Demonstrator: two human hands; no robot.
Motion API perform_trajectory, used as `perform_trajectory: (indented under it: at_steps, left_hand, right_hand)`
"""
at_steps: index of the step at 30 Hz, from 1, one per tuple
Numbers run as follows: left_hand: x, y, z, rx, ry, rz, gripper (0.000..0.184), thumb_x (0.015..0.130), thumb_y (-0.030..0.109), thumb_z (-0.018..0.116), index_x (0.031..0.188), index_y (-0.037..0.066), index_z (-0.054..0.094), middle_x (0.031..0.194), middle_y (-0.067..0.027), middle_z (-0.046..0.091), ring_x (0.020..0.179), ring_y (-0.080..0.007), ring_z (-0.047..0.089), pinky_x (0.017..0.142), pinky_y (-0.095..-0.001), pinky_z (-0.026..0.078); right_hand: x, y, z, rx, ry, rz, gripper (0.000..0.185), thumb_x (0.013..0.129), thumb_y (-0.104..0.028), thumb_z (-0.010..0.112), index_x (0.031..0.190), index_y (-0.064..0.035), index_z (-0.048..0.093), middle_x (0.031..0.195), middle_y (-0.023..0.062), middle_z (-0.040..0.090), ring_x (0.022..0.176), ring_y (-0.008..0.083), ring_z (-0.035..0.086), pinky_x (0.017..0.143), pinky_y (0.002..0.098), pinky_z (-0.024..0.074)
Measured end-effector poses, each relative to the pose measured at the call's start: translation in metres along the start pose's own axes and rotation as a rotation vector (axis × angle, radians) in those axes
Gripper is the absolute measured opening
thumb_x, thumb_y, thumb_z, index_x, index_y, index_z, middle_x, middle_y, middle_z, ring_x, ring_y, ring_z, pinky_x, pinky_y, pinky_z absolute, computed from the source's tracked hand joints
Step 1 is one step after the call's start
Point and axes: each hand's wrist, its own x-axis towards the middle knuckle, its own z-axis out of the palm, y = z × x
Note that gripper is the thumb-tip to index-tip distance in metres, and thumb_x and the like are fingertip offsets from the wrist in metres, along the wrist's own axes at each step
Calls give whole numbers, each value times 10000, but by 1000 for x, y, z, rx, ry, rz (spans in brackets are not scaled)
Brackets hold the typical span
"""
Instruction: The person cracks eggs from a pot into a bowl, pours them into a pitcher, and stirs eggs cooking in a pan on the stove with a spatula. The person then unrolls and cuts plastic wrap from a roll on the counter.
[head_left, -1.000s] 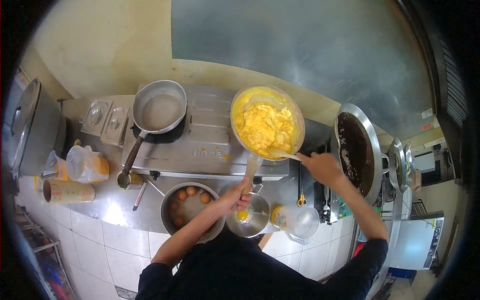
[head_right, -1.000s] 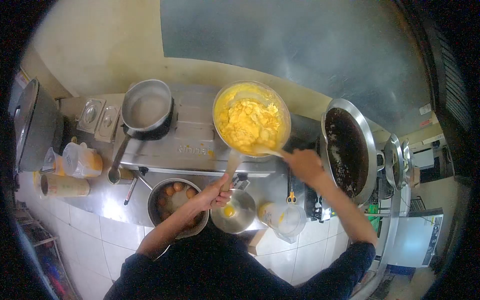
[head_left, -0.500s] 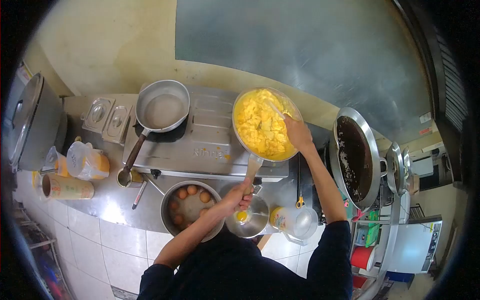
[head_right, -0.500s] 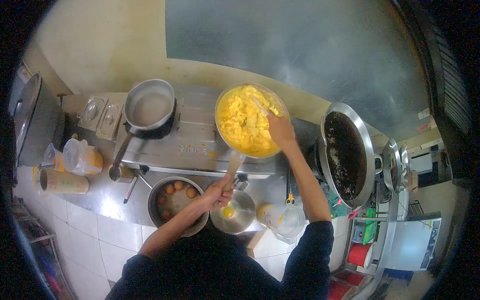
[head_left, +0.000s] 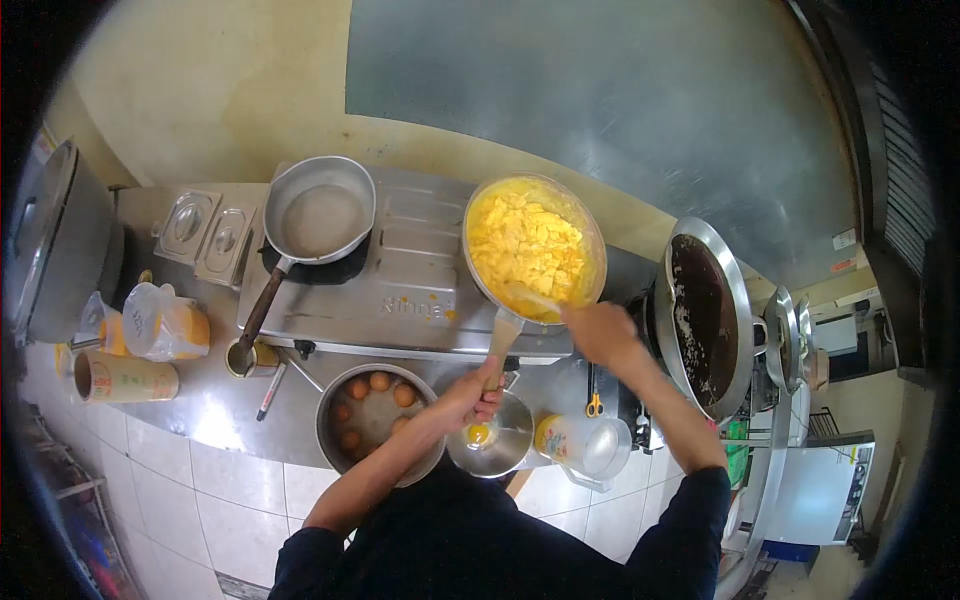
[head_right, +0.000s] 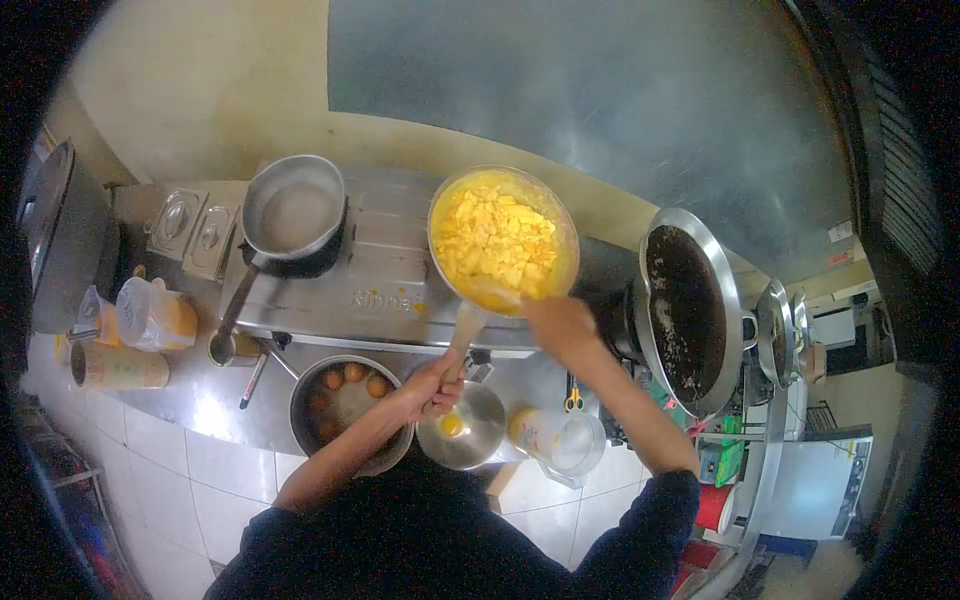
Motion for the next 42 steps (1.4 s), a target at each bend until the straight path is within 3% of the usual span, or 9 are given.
perform_trajectory:
  at_steps: [4, 13, 17, 22, 25, 30, 32, 36, 42]
  left_hand:
    - [2, -1, -2, 15, 1, -4, 483, 908, 624, 421, 887, 141, 435, 603, 62, 319, 467, -52, 268, 412, -217, 229]
    - [0, -3, 2, 51, 14, 32, 491, 893, 637, 440, 889, 146, 427, 616, 62, 319, 471, -51, 274, 416, -214, 229]
    - [1, 2, 0, -20, 7, 3, 484, 907, 617, 429, 920, 134, 459, 612, 61, 324, 455, -49, 255, 401, -211, 225]
    - [0, 0, 1, -7, -1, -6, 483, 907, 621, 425, 927, 140, 461, 614, 62, 324, 456, -45, 263, 403, -200, 231]
    - [-2, -1, 3, 7, 20, 23, 482, 908, 620, 424, 920, 140, 462, 615, 63, 329, 461, -46, 270, 403, -200, 229]
    - [0, -1, 4, 19, 44, 32, 476, 912, 614, 422, 917, 140, 460, 614, 66, 334, 469, -45, 280, 403, -202, 225]
    - [2, -5, 4, 15, 56, 39, 473, 913, 612, 423, 915, 141, 461, 613, 67, 335, 471, -44, 283, 403, -202, 223]
    - [4, -9, 11, -34, 74, 37, 476, 909, 618, 424, 906, 144, 466, 606, 66, 340, 462, -46, 275, 403, -207, 211]
    - [5, -17, 17, 2, 83, 61, 485, 906, 624, 426, 864, 142, 451, 602, 62, 340, 455, -61, 272, 410, -217, 225]
  right_hand:
    - [61, 33, 61, 12, 193, 262, 255, 897, -149, 424, 1087, -69, 573, 831, 187, 669, 759, 365, 671, 666, 488, 533]
    - [74, 60, 3, -102, 208, 301, 269, 926, -189, 429, 1119, -85, 585, 913, 152, 674, 850, 309, 673, 713, 443, 534]
    - [93, 42, 54, -41, 199, 220, 292, 917, -191, 446, 1165, -94, 566, 855, 186, 670, 818, 346, 670, 698, 466, 532]
    - [47, -1, -11, -61, -32, 38, 322, 905, -146, 436, 1199, -64, 536, 854, 199, 668, 826, 328, 676, 688, 463, 533]
    - [82, 15, 53, -100, 161, 309, 254, 896, -170, 448, 1074, -81, 606, 888, 164, 675, 825, 336, 673, 675, 459, 534]
    - [59, 78, -51, 26, -4, 123, 292, 901, -307, 471, 1022, -114, 655, 930, 197, 662, 878, 354, 657, 723, 493, 520]
    - [22, 45, -86, -98, -172, -66, 222, 862, -150, 496, 893, -42, 688, 927, 196, 676, 867, 334, 672, 735, 444, 537]
    - [7, 14, -38, -228, -308, 38, 200, 839, -136, 530, 897, -51, 702, 929, 175, 685, 873, 312, 677, 728, 412, 543]
    - [62, 75, -5, -327, 31, 254, 166, 816, -162, 574, 847, -71, 710, 837, 149, 692, 800, 309, 684, 701, 392, 545]
